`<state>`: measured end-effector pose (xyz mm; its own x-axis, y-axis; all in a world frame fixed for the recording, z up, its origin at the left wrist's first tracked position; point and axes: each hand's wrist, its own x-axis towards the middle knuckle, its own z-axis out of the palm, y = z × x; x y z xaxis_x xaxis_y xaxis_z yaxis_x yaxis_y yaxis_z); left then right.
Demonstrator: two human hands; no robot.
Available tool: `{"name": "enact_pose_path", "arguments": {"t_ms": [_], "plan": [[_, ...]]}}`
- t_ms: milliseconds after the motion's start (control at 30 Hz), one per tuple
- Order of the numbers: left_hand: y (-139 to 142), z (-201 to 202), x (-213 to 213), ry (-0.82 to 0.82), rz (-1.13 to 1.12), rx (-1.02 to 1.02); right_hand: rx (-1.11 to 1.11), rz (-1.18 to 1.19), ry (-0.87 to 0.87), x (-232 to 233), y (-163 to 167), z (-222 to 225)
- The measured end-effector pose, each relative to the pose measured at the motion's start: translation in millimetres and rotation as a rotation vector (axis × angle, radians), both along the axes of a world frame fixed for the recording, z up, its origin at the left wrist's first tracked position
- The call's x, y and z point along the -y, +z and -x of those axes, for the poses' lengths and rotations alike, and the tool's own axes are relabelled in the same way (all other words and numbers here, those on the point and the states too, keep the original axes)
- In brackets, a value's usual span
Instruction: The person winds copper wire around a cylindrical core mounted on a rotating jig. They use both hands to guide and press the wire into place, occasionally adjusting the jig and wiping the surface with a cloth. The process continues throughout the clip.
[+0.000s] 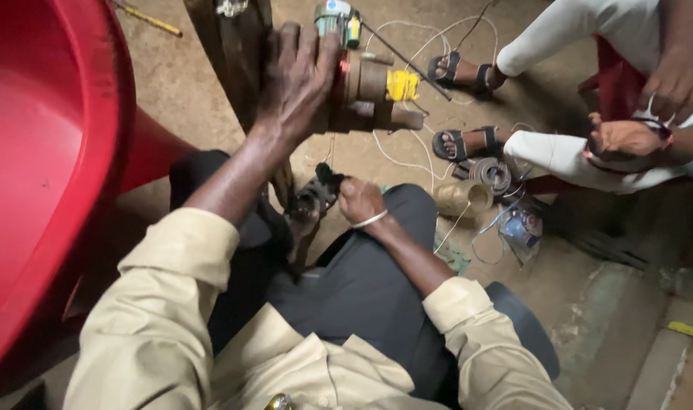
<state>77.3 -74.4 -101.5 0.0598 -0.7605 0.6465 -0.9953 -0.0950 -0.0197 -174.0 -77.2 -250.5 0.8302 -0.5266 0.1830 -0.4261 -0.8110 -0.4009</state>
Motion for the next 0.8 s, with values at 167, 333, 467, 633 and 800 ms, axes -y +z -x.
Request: {"name": "enact_pose_path", "arguments": {"t_ms": [167,333,467,633,800], "plan": [[-6.4,-6.1,-4.4,-0.034,-0.054,-0.032,-0.002,-0.021,0.085,-5.2,17.0,-2.0],[-9.0,3.7,-11.1,-0.044,-0.037,0.011,-0.078,-0.029,0.144,-18.5,81.6,-1.3],[-0.7,16.7,-18.9,-0.143,-0.055,-0.073,-0.033,0.115,0.300,-3.6,171.6,-5.3],[4.9,18.1,-25.3,-0.159,-0.076,-0.091,-0.133,0.413,0.358,59.1,269.7,-26.7],[3.5,16.0,-34.6,-0.216,-0.084,-0.190,0.000,0.569,0.360,138.6,280.7,-48.5]]}}
